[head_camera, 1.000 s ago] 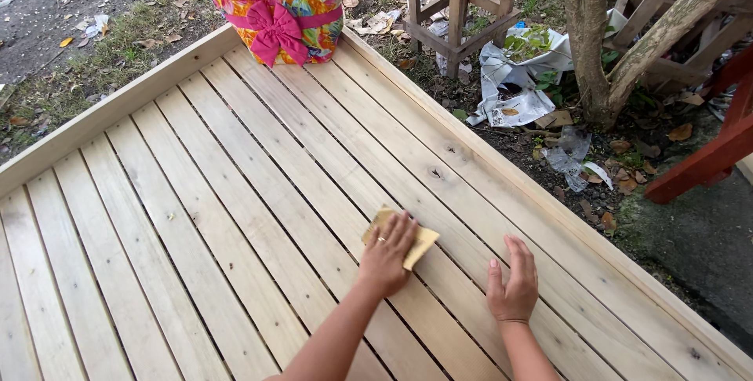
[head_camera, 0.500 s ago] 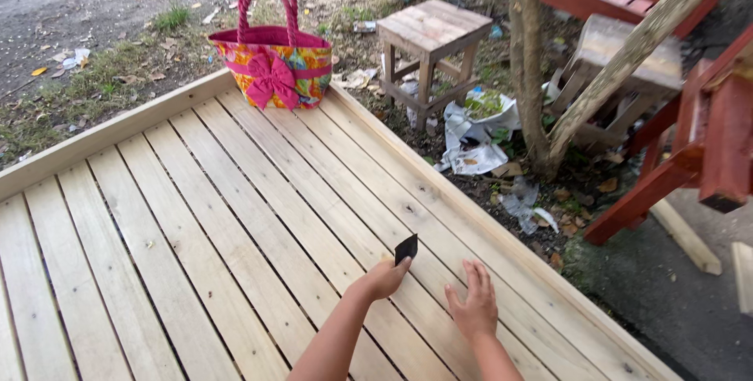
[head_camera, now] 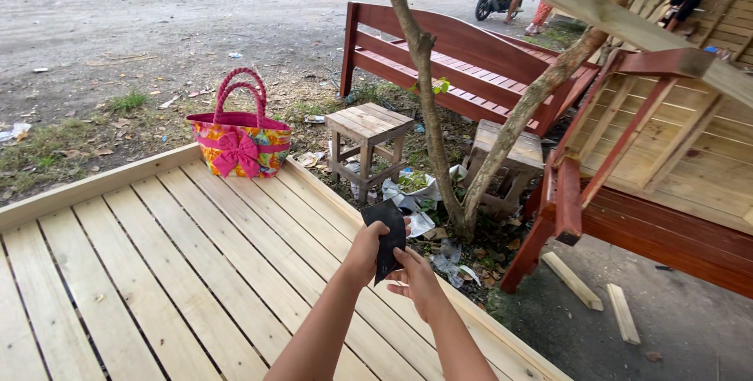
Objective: The person sands a slatted wooden bench outdoors, rubbing a sanding sponge and sandpaper back and forth across the seat slats and then along the backrest rail, occasionally running a hand over the wood between passes.
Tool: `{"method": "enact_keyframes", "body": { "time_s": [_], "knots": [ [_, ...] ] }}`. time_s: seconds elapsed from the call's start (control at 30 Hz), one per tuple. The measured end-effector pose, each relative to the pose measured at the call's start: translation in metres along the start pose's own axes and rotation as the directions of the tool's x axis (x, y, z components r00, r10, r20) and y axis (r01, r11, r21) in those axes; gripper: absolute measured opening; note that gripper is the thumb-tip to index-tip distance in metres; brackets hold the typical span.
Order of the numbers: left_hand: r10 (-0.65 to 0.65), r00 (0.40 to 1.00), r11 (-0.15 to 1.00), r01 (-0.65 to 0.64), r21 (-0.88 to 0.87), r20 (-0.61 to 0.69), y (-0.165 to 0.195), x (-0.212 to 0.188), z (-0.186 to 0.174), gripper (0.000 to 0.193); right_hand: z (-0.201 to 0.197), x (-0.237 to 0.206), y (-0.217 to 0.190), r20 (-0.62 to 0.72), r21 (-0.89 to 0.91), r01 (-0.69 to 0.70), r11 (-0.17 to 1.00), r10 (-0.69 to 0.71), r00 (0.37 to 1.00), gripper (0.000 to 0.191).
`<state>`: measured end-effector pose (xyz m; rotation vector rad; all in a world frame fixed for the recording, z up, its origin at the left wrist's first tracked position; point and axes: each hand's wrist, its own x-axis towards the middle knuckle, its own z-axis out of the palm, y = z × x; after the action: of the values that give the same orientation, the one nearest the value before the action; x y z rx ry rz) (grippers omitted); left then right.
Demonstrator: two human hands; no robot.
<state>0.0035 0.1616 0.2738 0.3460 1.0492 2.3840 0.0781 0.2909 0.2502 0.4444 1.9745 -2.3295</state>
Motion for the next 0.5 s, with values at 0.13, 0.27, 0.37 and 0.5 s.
{"method": "enact_keyframes", "body": {
  "time_s": [0.13, 0.27, 0.37, 0.5],
  "knots": [
    [0.053, 0.998, 0.999, -0.053, 0.012, 0.041, 0.0, -0.017, 0.041, 0.054, -0.019, -0.029, -0.014, -0.034, 0.092, 0.049, 0.995, -0.046, 0.998, 0.026],
    [0.019, 1.0, 0.999, -0.019, -0.026, 0.007, -0.004, -0.031, 0.063, 0.055, -0.04, -0.048, -0.015, -0.071, 0.152, 0.102, 0.983, -0.092, 0.993, 0.022],
    [-0.003, 1.0, 0.996, 0.002, -0.084, -0.022, -0.014, -0.033, 0.067, 0.054, -0.051, -0.056, -0.012, -0.073, 0.172, 0.109, 0.979, -0.097, 0.993, 0.023],
    [-0.039, 0.988, 0.992, 0.02, -0.122, -0.152, -0.032, -0.026, 0.061, 0.037, -0.062, -0.06, -0.006, -0.06, 0.156, 0.089, 0.984, -0.081, 0.995, 0.019]
  ]
}}
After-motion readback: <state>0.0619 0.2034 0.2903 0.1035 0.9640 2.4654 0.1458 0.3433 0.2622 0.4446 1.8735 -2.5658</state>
